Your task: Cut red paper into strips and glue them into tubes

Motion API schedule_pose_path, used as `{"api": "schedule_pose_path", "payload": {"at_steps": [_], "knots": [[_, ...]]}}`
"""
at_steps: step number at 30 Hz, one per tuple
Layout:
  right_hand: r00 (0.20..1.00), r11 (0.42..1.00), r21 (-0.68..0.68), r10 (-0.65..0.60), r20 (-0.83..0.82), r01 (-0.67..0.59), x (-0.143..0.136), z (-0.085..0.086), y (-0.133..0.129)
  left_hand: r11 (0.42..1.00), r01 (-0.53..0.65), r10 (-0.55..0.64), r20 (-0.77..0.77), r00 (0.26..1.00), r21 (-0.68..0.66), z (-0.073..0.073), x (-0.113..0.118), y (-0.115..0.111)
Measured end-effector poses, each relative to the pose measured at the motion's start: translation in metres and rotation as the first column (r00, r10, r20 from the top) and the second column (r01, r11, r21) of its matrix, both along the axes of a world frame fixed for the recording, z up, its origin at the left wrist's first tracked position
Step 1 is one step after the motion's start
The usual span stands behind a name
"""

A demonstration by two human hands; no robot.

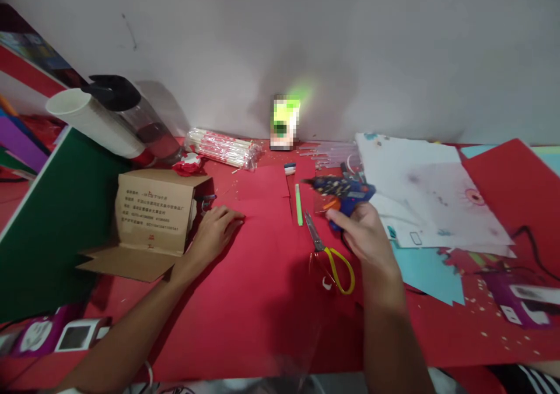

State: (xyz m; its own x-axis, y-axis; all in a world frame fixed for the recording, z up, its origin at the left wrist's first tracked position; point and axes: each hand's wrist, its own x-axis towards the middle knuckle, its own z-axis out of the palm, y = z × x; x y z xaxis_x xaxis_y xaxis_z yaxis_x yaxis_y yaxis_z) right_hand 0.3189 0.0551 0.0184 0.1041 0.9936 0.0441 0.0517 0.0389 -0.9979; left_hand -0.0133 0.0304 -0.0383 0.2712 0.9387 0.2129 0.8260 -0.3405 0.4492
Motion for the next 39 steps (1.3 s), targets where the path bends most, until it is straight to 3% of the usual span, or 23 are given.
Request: {"api": "schedule_pose_path", "payload": {"at_steps": [5,8,11,16,20,25,29,39], "knots": [[0.901,0.963,-0.158,0.26,0.348,-0.217,-0.029,0.004,-0.009,1.0,0.01,-0.01,-0.012,1.0,-0.01,0.004,0.001,-0.002],[0.81,0.934,-0.281,0.335,0.481,-0.219,-0.04,0.0,-0.009,1.0,0.013,-0.013,-0.002,1.0,-0.011,0.007,0.003,-0.003],[0.73,0.917,-0.326,0.385,0.565,-0.232,-0.048,-0.006,-0.007,1.0,0.01,-0.01,-0.014,1.0,-0.019,0.008,0.004,-0.003],[0.626,0.853,-0.311,0.52,0.581,-0.419,-0.05,-0.009,-0.007,0.999,0.004,-0.006,-0.036,0.999,-0.037,0.008,0.005,-0.002],[0.584,0.892,-0.144,0.396,0.709,-0.43,-0.049,-0.007,-0.007,0.999,0.004,-0.005,-0.044,0.999,-0.04,0.009,0.005,-0.002],[0.488,0.839,-0.053,0.364,0.794,-0.541,-0.054,-0.006,-0.002,0.999,0.013,-0.015,-0.047,0.999,-0.047,0.011,0.006,-0.002],[0.49,0.871,0.016,0.26,0.832,-0.49,-0.061,-0.007,-0.002,0.999,0.009,-0.011,-0.044,0.999,-0.048,0.011,0.006,-0.002],[0.447,0.864,0.112,0.139,0.884,-0.49,-0.065,-0.013,-0.002,0.998,0.003,-0.005,-0.047,0.999,-0.056,0.008,0.006,-0.002]]}}
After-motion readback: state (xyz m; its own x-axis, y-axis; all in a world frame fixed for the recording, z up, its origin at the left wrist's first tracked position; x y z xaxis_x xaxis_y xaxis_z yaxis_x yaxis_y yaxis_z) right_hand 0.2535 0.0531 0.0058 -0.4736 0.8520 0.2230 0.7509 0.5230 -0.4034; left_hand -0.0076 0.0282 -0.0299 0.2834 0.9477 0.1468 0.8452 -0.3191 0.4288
